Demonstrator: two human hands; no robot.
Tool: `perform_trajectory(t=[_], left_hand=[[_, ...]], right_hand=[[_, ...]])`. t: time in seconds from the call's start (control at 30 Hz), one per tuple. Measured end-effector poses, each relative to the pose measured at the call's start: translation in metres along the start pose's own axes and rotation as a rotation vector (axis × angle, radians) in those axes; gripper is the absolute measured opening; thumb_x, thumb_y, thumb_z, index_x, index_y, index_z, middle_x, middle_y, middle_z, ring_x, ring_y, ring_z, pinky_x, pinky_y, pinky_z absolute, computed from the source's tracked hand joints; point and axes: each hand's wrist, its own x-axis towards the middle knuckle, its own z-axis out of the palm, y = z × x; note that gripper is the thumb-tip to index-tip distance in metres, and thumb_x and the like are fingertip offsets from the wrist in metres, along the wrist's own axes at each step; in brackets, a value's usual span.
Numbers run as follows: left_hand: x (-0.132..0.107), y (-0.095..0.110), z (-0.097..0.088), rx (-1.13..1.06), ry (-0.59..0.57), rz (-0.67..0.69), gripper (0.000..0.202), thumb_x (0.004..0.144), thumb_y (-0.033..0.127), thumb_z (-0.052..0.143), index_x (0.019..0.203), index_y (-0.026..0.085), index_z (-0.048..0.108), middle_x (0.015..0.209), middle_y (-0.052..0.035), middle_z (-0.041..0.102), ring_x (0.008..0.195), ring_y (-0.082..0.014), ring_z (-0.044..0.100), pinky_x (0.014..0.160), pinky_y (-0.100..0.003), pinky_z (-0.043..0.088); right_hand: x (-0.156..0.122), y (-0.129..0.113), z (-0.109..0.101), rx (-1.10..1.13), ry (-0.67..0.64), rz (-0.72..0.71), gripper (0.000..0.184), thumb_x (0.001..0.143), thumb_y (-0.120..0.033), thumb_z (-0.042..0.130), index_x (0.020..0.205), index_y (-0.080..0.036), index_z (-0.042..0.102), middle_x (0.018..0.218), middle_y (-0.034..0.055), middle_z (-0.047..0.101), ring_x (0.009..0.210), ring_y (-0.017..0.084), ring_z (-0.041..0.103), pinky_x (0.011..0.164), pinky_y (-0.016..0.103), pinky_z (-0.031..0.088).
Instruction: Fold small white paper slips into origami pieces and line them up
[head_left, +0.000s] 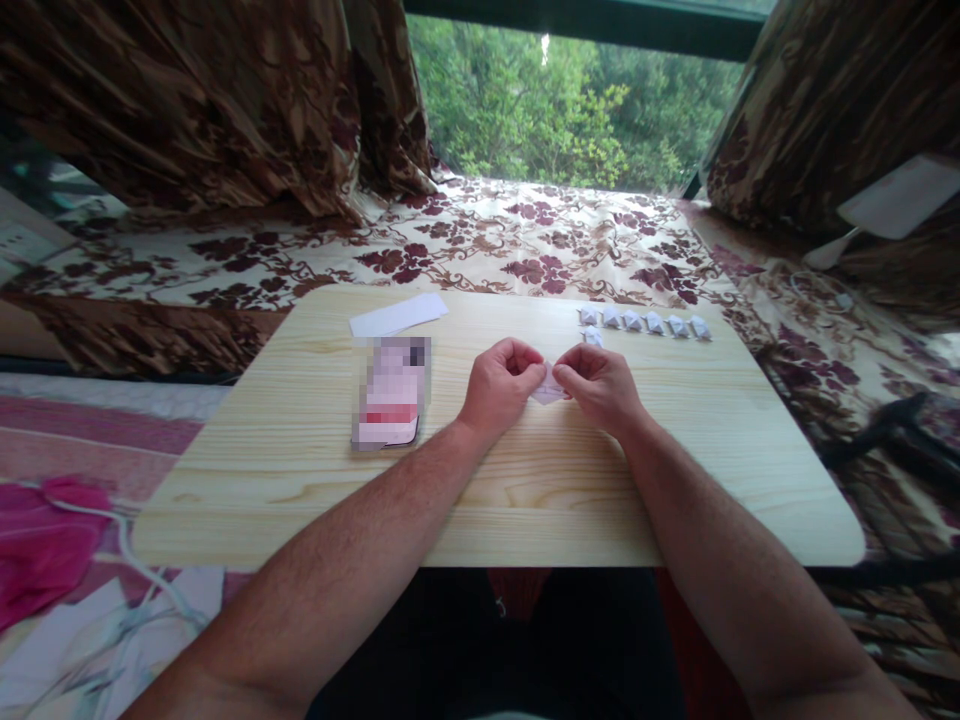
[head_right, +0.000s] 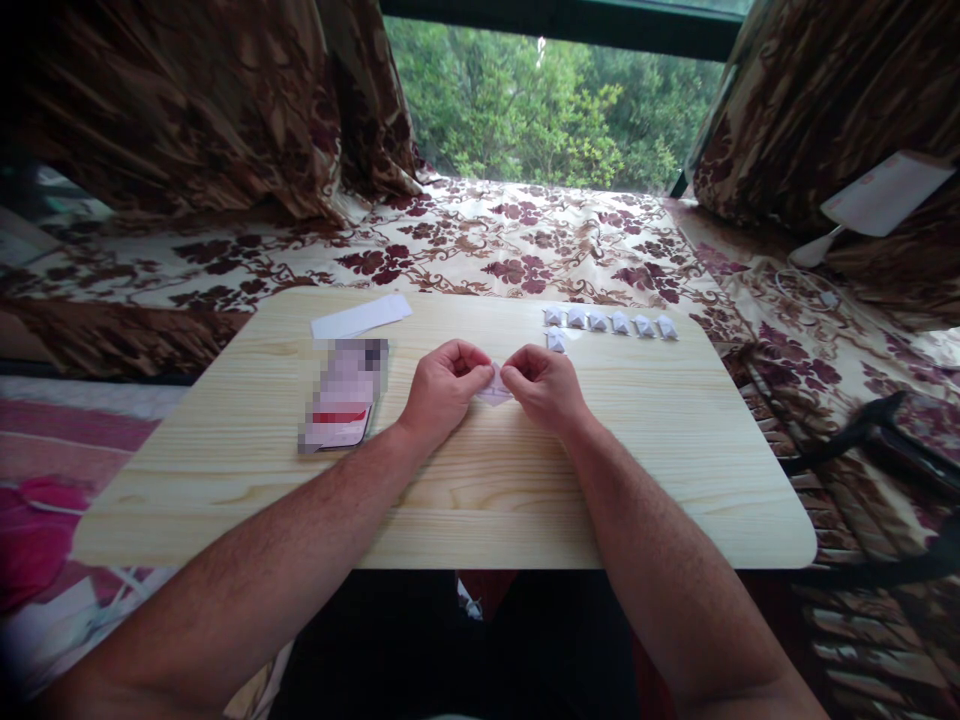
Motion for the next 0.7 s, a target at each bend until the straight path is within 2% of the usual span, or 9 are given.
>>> perform_trajectory(t=[0.33, 0.7], left_hand=[[-0.0006, 0.0013, 0.001, -0.011, 0.0, 0.038, 0.021, 0.072, 0.025, 0.076, 0.083, 0.018, 0.06, 0.07, 0.0021, 0.061, 0.061, -0.0104, 0.054, 0.057, -0.023, 0.043], [-0.0049, 0.001, 0.0027, 0.161, -0.044, 0.099, 0.013, 0.075, 0.024, 0.071, 0.083, 0.02, 0.061, 0.068, 0.002, 0.06, 0.058, -0.0103, 0.051, 0.054, -0.023, 0.037]], right_hand=[[-0.0003, 0.0022, -0.0015, 0.002, -0.02, -0.005, 0.012, 0.075, -0.027, 0.066, 0.07, -0.017, 0.063, 0.059, -0.0023, 0.059, 0.052, 0.01, 0.05, 0.049, 0.025, 0.036], [-0.0002, -0.0021, -0.0025, 0.008, -0.002, 0.0, 0.014, 0.074, -0.029, 0.07, 0.071, -0.017, 0.065, 0.061, -0.0016, 0.06, 0.055, 0.01, 0.048, 0.05, 0.024, 0.034]])
